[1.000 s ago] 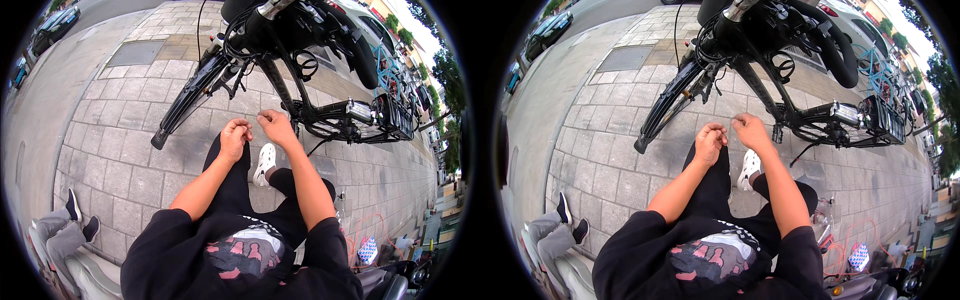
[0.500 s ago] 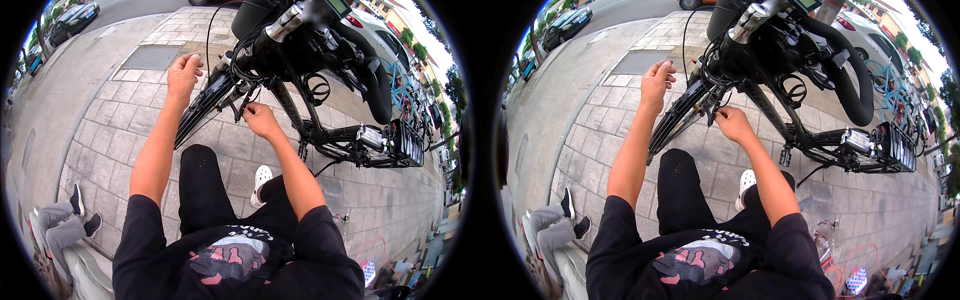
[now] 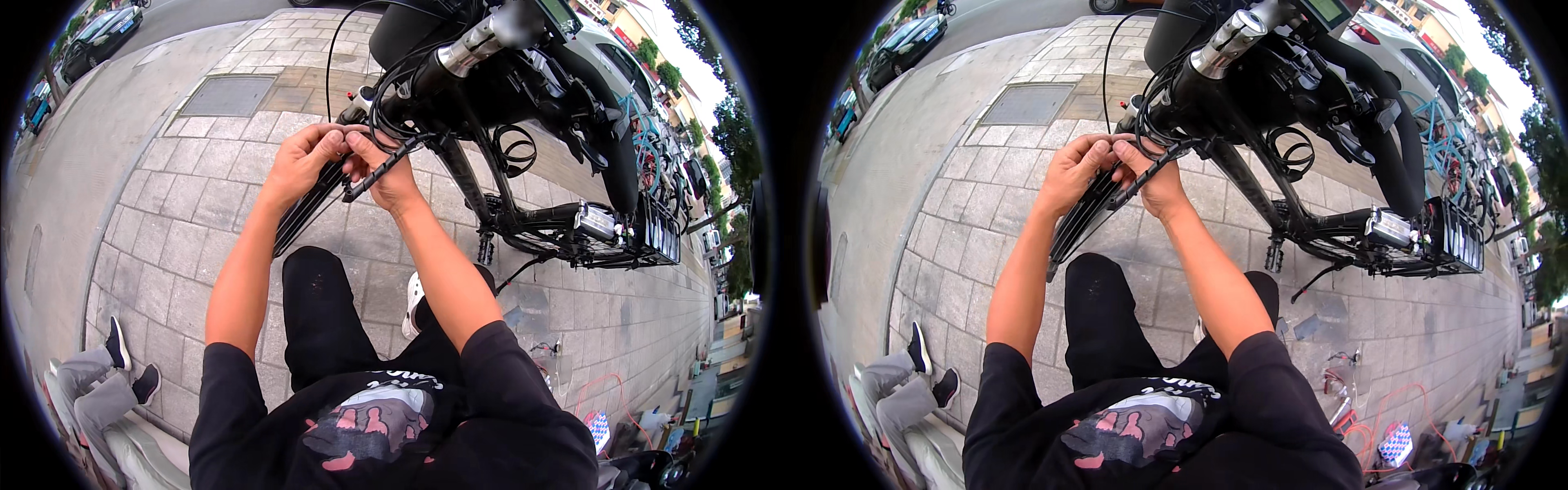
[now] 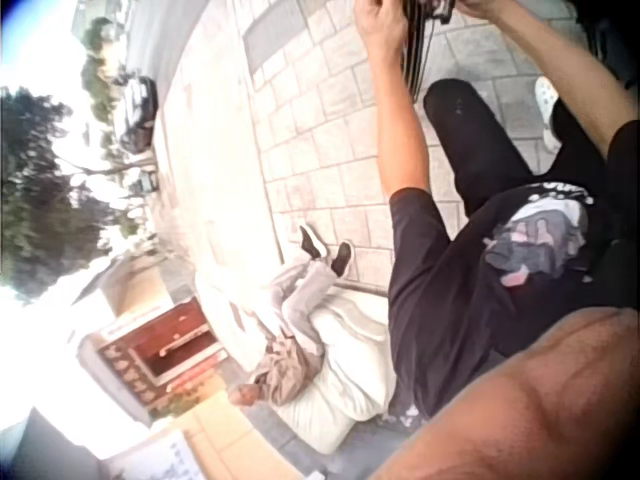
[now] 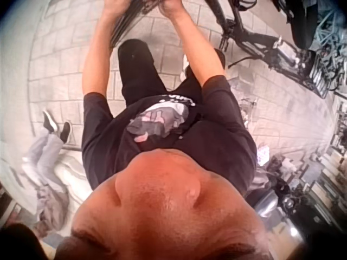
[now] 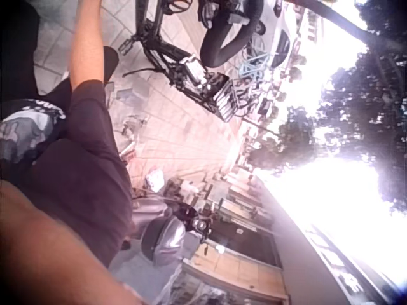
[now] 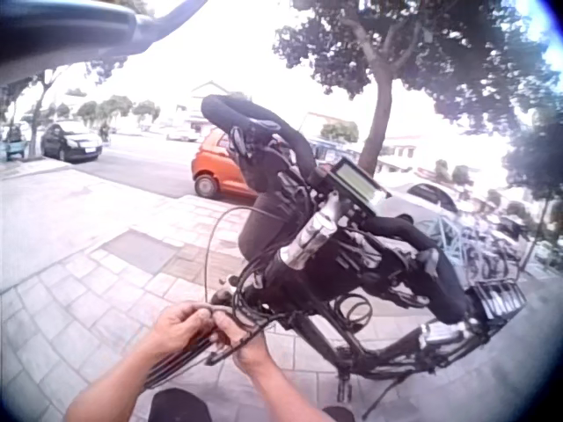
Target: The person repairs the electrical wiring of a bicycle on a sidewalk. They connect wires inside the rear rack, route cables along the frame, and secure connections near the handlebars using electrical tape.
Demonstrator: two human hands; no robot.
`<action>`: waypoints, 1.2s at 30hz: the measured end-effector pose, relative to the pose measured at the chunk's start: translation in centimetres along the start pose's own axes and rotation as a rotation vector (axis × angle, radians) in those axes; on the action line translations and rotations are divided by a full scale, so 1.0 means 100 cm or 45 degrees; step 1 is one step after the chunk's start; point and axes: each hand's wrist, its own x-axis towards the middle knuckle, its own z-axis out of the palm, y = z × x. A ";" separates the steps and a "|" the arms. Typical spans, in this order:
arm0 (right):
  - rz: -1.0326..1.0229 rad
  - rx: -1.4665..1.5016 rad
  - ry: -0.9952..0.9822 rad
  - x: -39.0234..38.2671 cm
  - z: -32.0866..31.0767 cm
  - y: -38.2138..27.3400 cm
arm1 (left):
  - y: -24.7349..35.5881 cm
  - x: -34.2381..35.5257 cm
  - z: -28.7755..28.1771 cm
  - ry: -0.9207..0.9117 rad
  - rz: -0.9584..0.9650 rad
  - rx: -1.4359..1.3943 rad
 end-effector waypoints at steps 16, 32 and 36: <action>0.017 -0.197 0.076 -0.004 -0.008 0.007 | 0.011 0.006 -0.009 -0.087 -0.365 0.221; 0.185 -2.165 -0.133 -0.115 0.057 -0.113 | 0.004 0.001 0.006 0.290 -0.202 -0.265; -0.819 -2.079 -0.054 -0.079 0.081 -0.104 | -0.003 -0.009 0.010 0.231 -0.028 -0.242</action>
